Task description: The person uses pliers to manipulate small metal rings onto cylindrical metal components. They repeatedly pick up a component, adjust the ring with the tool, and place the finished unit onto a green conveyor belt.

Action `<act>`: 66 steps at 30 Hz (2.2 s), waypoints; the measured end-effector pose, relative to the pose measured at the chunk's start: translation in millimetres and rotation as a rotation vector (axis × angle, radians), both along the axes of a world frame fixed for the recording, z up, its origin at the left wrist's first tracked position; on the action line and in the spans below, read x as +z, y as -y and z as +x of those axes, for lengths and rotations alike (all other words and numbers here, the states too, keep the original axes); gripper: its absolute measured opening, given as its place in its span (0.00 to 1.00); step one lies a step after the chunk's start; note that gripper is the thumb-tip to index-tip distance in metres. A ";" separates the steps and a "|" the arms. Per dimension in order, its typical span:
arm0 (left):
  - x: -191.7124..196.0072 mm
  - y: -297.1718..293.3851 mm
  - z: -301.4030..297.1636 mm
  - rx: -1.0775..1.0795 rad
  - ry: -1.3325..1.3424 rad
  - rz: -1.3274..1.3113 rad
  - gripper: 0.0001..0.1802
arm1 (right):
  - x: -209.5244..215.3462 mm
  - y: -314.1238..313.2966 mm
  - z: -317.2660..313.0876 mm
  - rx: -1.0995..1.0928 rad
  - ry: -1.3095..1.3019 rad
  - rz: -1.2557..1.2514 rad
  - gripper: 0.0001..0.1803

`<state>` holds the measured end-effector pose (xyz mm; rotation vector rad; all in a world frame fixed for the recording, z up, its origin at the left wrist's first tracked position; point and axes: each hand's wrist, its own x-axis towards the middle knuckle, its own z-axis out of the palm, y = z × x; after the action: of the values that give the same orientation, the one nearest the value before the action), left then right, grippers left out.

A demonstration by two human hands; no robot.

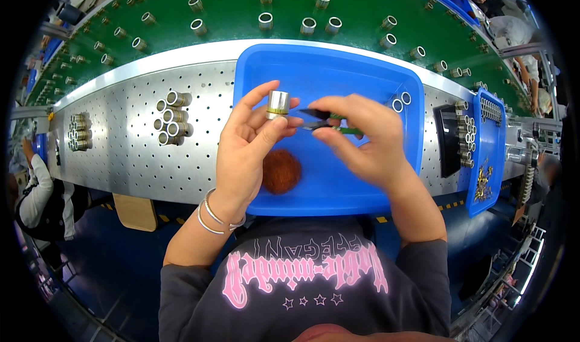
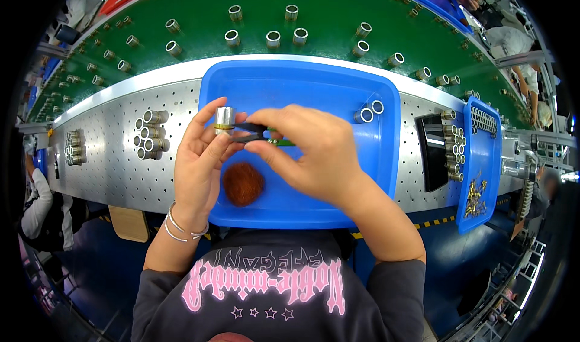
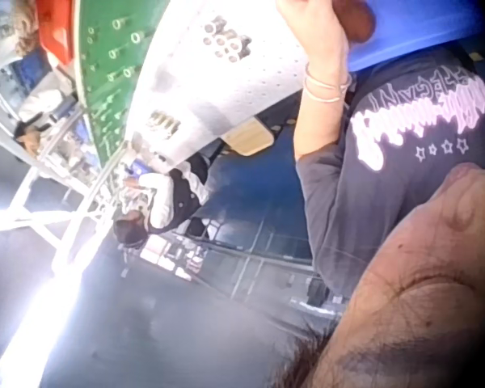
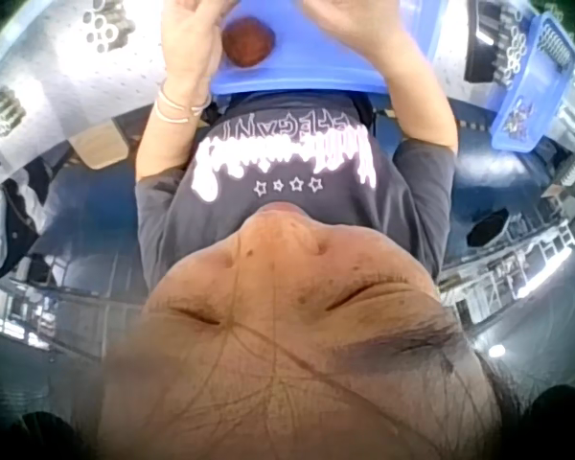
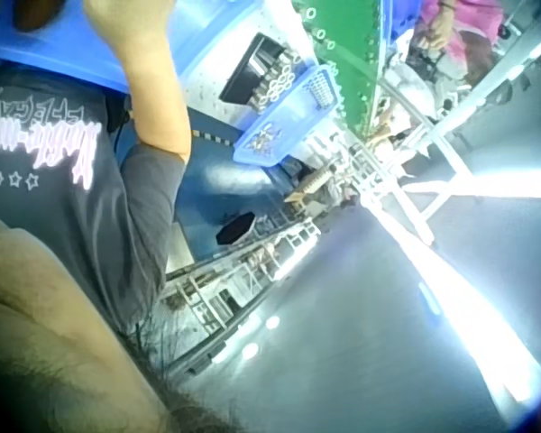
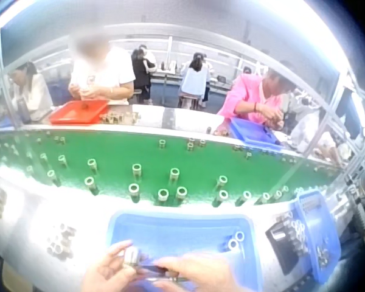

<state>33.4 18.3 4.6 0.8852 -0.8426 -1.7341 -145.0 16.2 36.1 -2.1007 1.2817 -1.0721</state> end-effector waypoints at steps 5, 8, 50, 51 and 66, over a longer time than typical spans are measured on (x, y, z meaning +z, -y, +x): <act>3.3 0.0 0.5 0.009 -0.043 -0.007 0.26 | -8.6 0.4 1.6 -0.032 -0.073 -0.013 0.09; 3.5 -1.4 -0.1 -0.004 -0.049 -0.032 0.26 | -9.1 0.6 2.2 -0.049 -0.066 -0.010 0.07; 4.0 50.9 29.6 -0.227 0.375 -0.200 0.10 | 17.4 -1.6 -40.5 -0.046 -0.406 0.398 0.25; 3.3 64.3 32.3 -0.179 0.453 -0.251 0.10 | 18.2 0.2 -43.6 -0.055 -0.388 0.396 0.24; -24.2 156.7 25.0 0.095 1.374 -1.088 0.08 | -37.9 131.1 -155.1 -0.655 -0.534 0.152 0.12</act>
<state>58.4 -138.4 -19.6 1.1745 -2.2236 -0.1339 -300.1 -114.8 -1.7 -1.9549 2.3361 -0.6029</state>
